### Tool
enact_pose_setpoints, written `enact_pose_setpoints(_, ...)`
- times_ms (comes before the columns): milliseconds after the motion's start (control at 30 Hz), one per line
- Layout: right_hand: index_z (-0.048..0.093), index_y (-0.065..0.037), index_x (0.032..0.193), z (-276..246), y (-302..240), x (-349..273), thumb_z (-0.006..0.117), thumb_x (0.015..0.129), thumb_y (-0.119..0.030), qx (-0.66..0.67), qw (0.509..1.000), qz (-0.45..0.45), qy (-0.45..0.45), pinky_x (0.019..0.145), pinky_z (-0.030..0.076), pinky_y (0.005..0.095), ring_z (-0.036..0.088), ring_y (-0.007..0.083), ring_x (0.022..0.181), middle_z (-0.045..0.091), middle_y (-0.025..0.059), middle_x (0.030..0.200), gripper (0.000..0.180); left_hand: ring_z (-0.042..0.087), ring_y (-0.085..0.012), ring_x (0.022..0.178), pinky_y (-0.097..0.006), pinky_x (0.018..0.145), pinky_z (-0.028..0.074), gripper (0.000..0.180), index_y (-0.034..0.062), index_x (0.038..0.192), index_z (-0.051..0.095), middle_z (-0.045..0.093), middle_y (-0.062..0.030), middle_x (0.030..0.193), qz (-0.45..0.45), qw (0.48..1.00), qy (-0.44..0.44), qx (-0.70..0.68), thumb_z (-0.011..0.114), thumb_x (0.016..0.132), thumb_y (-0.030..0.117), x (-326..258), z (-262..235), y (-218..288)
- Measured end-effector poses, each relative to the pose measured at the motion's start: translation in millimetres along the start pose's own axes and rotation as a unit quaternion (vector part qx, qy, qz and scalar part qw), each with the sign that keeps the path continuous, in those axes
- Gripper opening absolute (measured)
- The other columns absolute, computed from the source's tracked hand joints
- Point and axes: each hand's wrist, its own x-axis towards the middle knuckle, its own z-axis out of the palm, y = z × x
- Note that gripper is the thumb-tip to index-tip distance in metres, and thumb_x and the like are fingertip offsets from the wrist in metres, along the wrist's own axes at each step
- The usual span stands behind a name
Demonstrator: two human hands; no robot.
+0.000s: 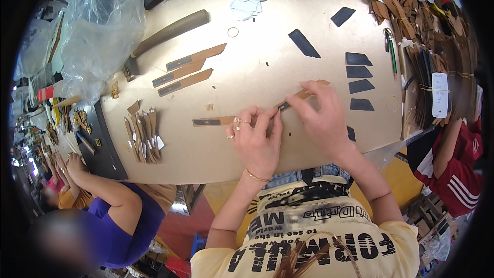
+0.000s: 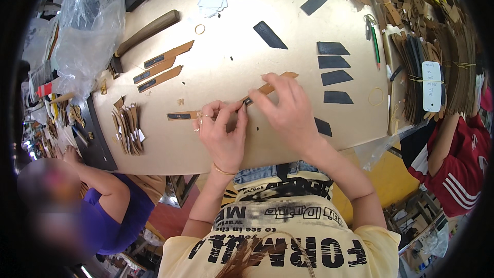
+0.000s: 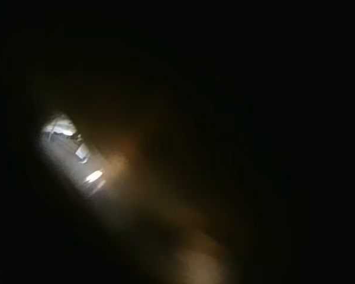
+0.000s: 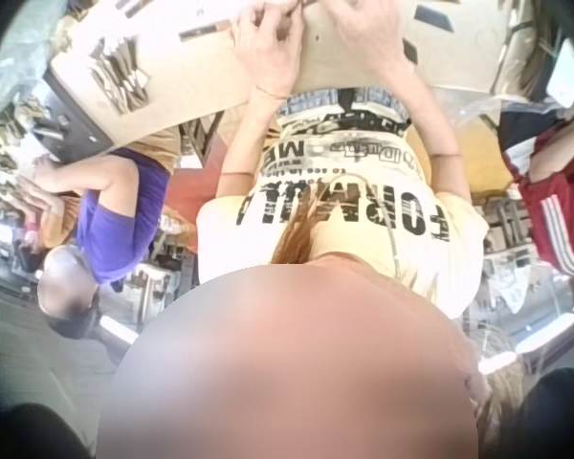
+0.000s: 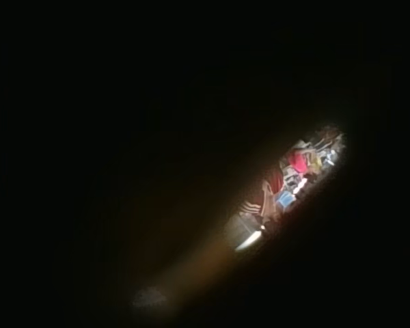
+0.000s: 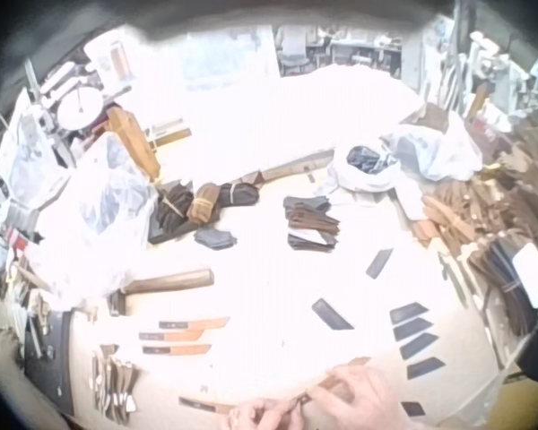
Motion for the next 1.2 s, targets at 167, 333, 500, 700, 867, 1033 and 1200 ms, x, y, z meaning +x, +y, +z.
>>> enact_pose_setpoints(167,0.067,-0.011,0.116,7,-6,-21,0.062,0.082,-0.002,-0.130,0.991,-0.041,0.001,0.087,0.044,0.0396,0.055,0.0258,0.115,0.056,0.0122,0.137,0.036,0.056,-0.0150,0.081,-0.035,0.080,0.034,0.017,0.0207,0.092,0.075,0.061,0.0040,0.091,0.007,0.999,0.009,0.034,0.081,0.077,0.018,-7,3,-3)
enact_pose_setpoints(333,0.067,-0.015,0.122,8,-11,-27,0.061,0.078,0.003,-0.124,0.992,-0.009,-0.018,0.091,0.042,0.0428,0.054,0.0269,0.115,0.055,0.0126,0.136,0.048,0.056,-0.0175,0.092,-0.037,0.085,0.032,0.025,0.0236,0.106,0.075,0.063,0.0026,0.108,0.095,0.988,-0.015,0.119,0.078,0.080,0.024,-15,-3,-13)
enact_pose_setpoints(500,0.067,-0.012,0.122,5,-1,-25,0.062,0.076,0.003,-0.077,0.997,0.007,-0.012,0.091,0.043,0.0429,0.054,0.0279,0.113,0.057,0.0119,0.131,0.048,0.054,-0.0204,0.101,-0.038,0.089,0.031,0.034,0.0247,0.118,0.072,0.060,0.0003,0.120,0.135,0.979,-0.074,0.132,0.073,0.085,0.028,-17,-15,-23)
enact_pose_setpoints(700,0.065,-0.003,0.119,3,3,-20,0.062,0.077,0.000,-0.025,0.999,0.017,-0.009,0.098,0.044,0.0442,0.053,0.0295,0.113,0.058,0.0129,0.126,0.042,0.059,-0.0185,0.091,-0.038,0.089,0.035,0.018,0.0154,0.097,0.077,0.065,-0.0016,0.101,0.151,0.983,-0.089,0.053,0.080,0.079,0.017,10,-16,-21)
enact_pose_setpoints(867,0.064,-0.006,0.121,-17,11,-22,0.063,0.078,-0.005,0.030,0.999,0.041,0.018,0.098,0.041,0.0429,0.053,0.0265,0.115,0.058,0.0101,0.122,0.043,0.061,-0.0194,0.085,-0.038,0.084,0.040,0.014,0.0082,0.091,0.073,0.065,-0.0025,0.093,0.240,0.958,-0.128,0.087,0.078,0.080,0.015,30,-22,-17)
enact_pose_setpoints(1033,0.065,-0.010,0.121,-43,23,-29,0.066,0.081,-0.008,0.053,0.990,0.101,0.078,0.095,0.042,0.0425,0.056,0.0262,0.112,0.062,0.0073,0.120,0.040,0.061,-0.0193,0.079,-0.036,0.076,0.045,0.012,0.0062,0.086,0.069,0.064,-0.0025,0.090,0.333,0.930,-0.119,0.098,0.076,0.076,0.007,42,-18,-19)
enact_pose_setpoints(1200,0.064,-0.009,0.123,-75,37,-32,0.070,0.086,-0.016,0.179,0.961,0.194,0.080,0.095,0.044,0.0434,0.055,0.0303,0.115,0.062,0.0094,0.122,0.038,0.061,-0.0196,0.077,-0.035,0.074,0.045,0.016,0.0076,0.084,0.068,0.065,-0.0025,0.088,0.339,0.933,-0.116,0.036,0.074,0.070,0.003,57,-25,-13)
